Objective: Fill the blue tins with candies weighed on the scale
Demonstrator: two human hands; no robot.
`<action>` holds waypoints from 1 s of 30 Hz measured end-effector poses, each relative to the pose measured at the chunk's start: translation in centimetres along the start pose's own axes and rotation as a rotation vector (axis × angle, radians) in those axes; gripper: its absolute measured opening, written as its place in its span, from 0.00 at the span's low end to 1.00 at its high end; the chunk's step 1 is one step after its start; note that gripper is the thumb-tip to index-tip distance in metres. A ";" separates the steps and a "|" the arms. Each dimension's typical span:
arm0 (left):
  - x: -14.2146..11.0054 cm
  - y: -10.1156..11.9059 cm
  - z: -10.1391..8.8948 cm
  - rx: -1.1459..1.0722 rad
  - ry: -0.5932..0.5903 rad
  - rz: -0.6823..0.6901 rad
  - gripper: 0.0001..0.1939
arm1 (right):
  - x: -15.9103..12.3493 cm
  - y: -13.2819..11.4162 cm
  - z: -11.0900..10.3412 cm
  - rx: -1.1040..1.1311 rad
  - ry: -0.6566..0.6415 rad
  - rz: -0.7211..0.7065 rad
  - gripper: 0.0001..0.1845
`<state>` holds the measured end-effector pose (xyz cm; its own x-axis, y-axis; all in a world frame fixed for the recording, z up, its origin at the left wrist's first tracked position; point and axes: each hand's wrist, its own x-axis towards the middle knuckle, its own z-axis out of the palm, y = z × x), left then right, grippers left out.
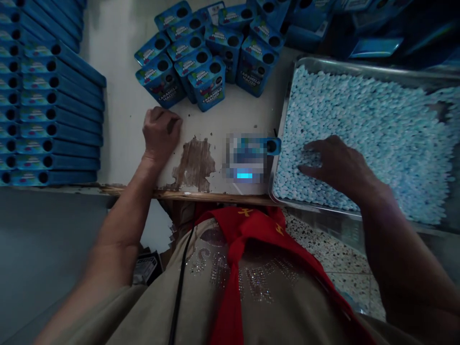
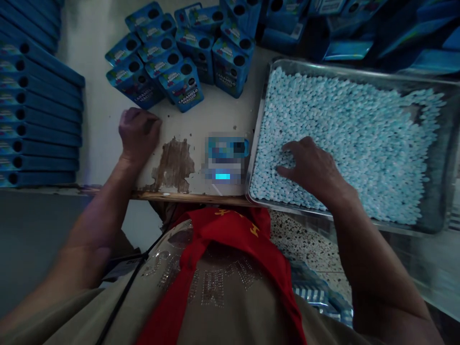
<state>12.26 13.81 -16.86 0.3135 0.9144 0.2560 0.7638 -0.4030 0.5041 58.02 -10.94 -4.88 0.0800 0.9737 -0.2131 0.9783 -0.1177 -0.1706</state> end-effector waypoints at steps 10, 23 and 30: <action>0.3 0.8 -0.3 0.002 0.007 -0.018 0.33 | 1.5 -1.5 -0.5 0.232 -0.050 0.044 0.11; 0.1 0.7 0.0 0.001 0.036 -0.003 0.08 | 3.0 -6.5 -4.8 0.826 0.186 -0.001 0.05; 0.2 1.4 -0.3 -0.053 0.008 -0.078 0.08 | 3.7 -10.1 -5.6 0.637 0.197 -0.238 0.09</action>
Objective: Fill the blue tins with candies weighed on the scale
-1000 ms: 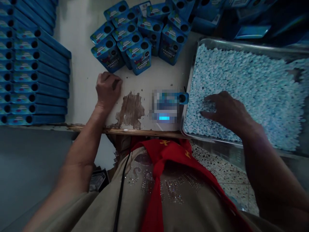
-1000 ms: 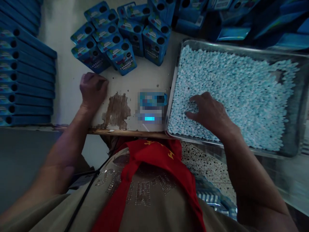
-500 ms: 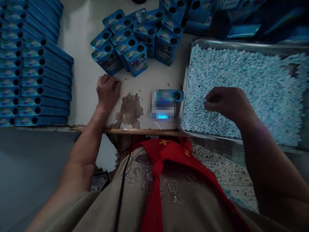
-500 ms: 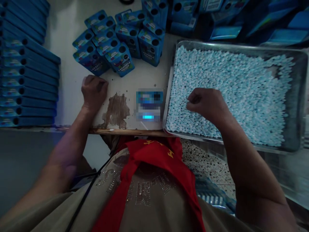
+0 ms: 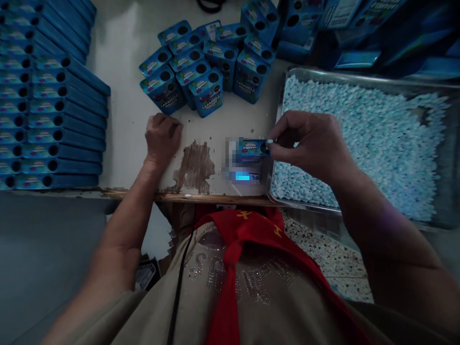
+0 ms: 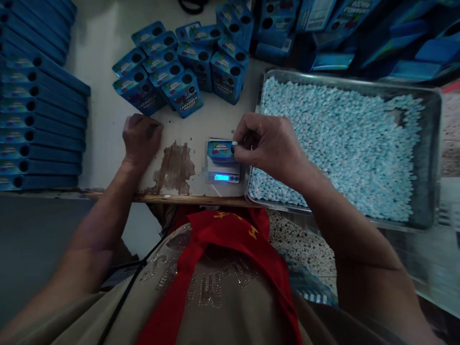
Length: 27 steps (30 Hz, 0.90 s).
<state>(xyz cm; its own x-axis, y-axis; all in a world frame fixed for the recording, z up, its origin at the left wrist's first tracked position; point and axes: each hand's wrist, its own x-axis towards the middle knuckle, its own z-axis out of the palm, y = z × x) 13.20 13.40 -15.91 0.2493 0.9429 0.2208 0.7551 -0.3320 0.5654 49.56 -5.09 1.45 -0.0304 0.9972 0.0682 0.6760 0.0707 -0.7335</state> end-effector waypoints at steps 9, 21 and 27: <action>0.0 0.1 -0.2 0.110 -0.062 -0.004 0.09 | -0.6 2.7 -0.3 -0.022 0.003 -0.138 0.09; 0.1 -0.1 -0.2 0.150 -0.049 0.020 0.06 | -8.8 8.8 -0.1 -0.381 -0.181 0.222 0.20; 0.2 0.5 -0.4 0.162 -0.082 -0.019 0.06 | -7.8 7.8 2.6 -0.684 -0.175 0.284 0.20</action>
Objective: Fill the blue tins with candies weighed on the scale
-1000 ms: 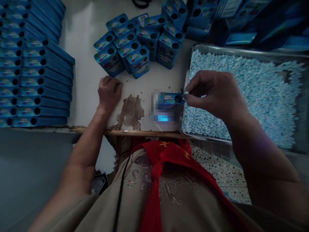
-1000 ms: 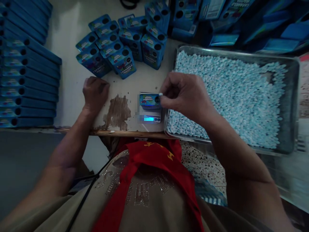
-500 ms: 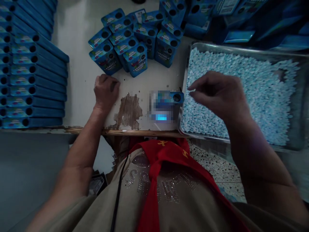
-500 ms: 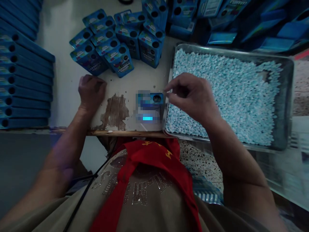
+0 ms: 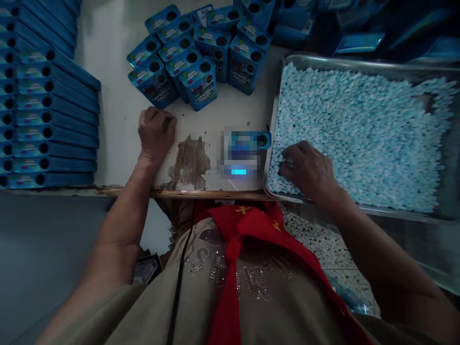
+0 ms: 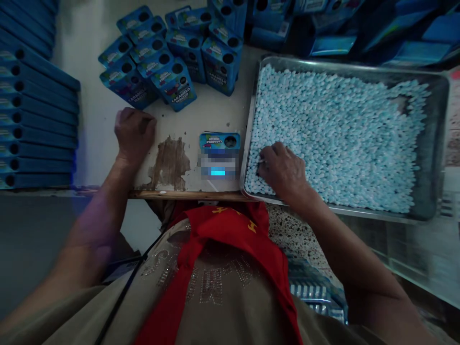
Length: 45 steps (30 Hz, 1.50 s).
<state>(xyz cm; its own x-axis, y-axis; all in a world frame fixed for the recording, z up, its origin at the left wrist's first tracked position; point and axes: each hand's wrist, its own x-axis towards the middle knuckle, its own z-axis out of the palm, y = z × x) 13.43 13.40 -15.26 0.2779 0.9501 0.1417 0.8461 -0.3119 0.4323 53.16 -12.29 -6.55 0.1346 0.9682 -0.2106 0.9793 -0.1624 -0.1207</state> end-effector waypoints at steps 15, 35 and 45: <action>0.0 -1.6 1.3 -0.066 0.047 0.082 0.13 | 2.5 2.3 0.1 -0.021 0.043 0.052 0.22; 0.4 0.6 -1.2 -0.047 0.053 0.080 0.08 | 3.8 4.2 -1.4 1.355 -0.101 0.324 0.17; 0.4 1.0 -1.3 -0.042 0.043 0.060 0.10 | 4.6 0.1 -6.3 1.226 -0.027 0.056 0.11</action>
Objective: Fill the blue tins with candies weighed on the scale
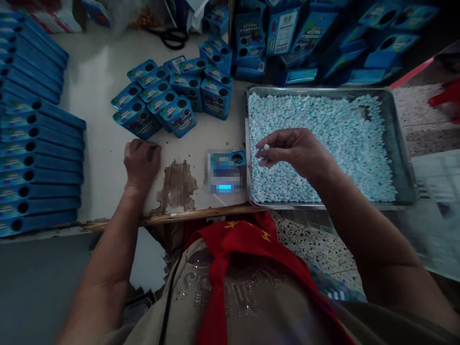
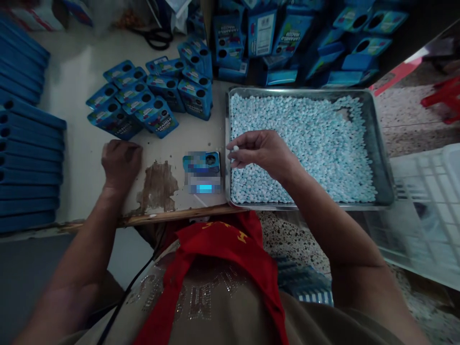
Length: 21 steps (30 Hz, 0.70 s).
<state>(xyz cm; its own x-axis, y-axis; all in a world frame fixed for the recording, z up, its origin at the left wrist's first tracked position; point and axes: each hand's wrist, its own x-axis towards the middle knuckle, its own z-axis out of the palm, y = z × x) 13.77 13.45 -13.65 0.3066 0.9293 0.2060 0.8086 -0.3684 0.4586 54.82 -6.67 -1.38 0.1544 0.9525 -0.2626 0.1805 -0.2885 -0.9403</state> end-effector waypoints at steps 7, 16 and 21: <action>-0.1 0.1 0.0 -0.027 0.002 -0.013 0.11 | 0.5 -3.8 1.5 -0.033 -0.101 -0.077 0.12; -0.4 -0.5 0.5 -0.044 0.033 -0.007 0.07 | -0.6 -3.8 3.4 -0.323 -0.042 -0.182 0.05; -0.4 -0.2 0.4 -0.075 0.014 -0.045 0.05 | -1.7 -4.1 3.5 -0.534 0.039 -0.217 0.08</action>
<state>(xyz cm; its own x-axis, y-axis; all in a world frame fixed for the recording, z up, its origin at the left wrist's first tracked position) 13.69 13.15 -14.15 0.2631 0.9447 0.1957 0.7815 -0.3277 0.5309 50.38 -6.78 2.14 0.0932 0.9939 -0.0582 0.6760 -0.1061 -0.7292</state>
